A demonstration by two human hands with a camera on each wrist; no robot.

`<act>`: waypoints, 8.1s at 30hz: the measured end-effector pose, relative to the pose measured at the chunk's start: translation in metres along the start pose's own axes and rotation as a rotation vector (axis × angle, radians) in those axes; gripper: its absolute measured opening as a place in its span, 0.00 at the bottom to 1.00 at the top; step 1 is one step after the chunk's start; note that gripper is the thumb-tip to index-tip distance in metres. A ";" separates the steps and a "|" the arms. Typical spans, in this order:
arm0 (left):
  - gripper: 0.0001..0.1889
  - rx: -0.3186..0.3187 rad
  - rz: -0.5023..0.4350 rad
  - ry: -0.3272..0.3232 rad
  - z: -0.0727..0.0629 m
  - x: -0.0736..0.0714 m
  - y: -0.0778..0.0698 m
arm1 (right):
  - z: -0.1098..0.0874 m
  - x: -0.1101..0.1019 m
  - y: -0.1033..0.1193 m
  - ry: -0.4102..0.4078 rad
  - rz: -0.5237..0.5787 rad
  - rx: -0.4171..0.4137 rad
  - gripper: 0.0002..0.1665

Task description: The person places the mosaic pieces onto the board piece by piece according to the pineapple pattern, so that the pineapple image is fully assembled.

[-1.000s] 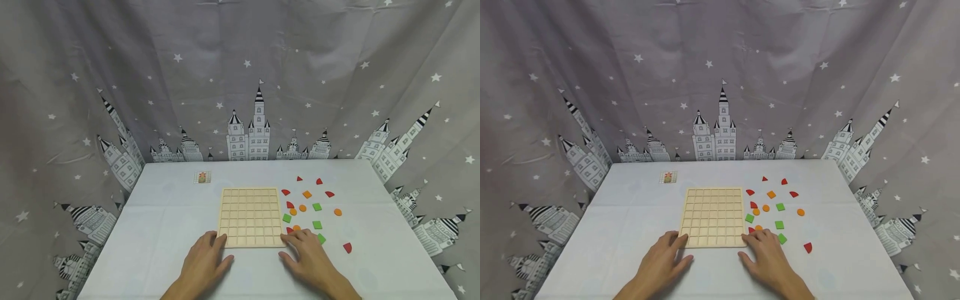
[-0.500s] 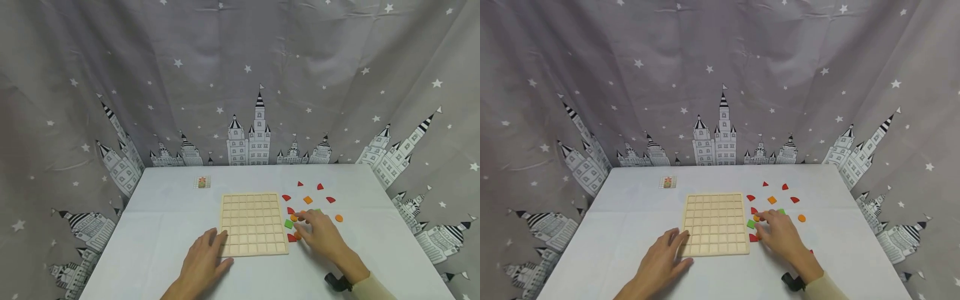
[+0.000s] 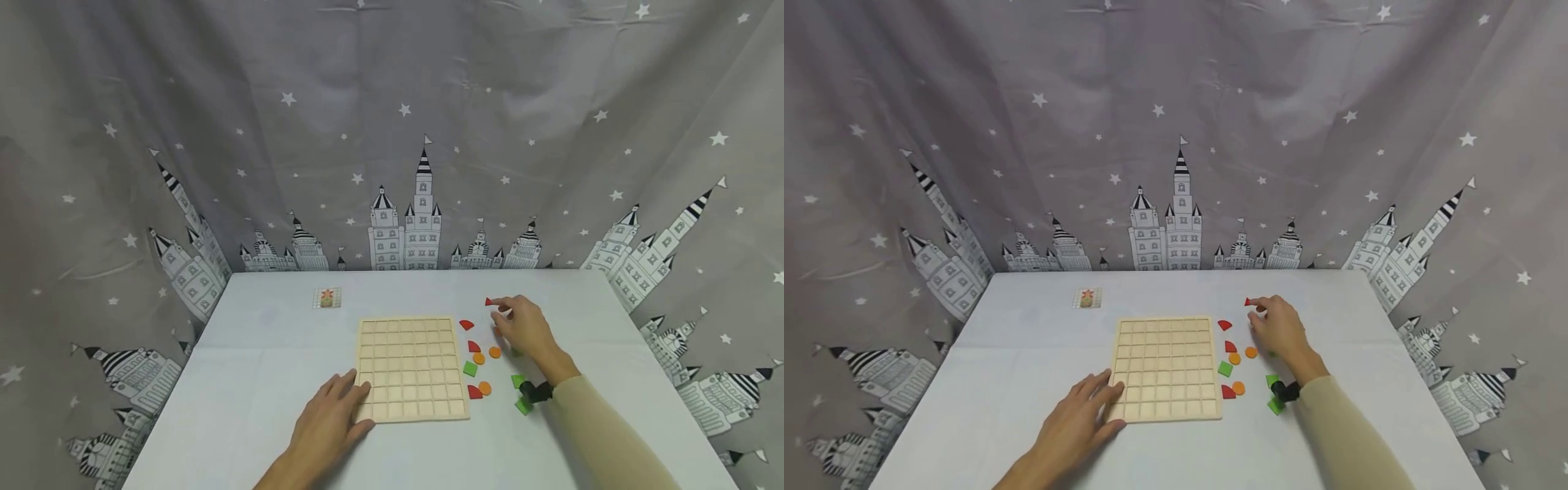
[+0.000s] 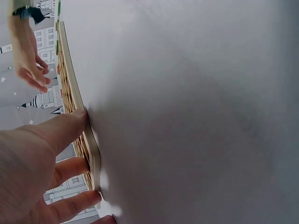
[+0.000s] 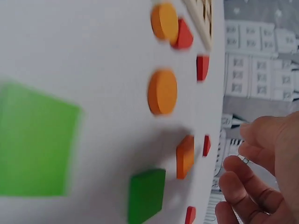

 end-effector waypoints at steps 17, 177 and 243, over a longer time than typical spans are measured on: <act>0.32 0.008 -0.001 0.003 0.001 -0.006 -0.004 | 0.051 0.017 -0.022 0.109 0.008 0.079 0.23; 0.32 0.001 0.034 0.002 -0.001 -0.011 -0.011 | -0.015 0.016 -0.037 0.080 -0.017 0.143 0.42; 0.31 -0.014 0.011 0.019 -0.001 -0.004 -0.005 | -0.022 0.077 0.130 0.091 0.166 -0.407 0.05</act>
Point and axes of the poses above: each hand's wrist, its own z-axis towards the middle knuckle, its own x-axis out of the palm, y = z × x, the point moved 10 cm from there along z, towards the middle knuckle, and after that the axes turned 6 degrees about y, right-handed, at the moved point
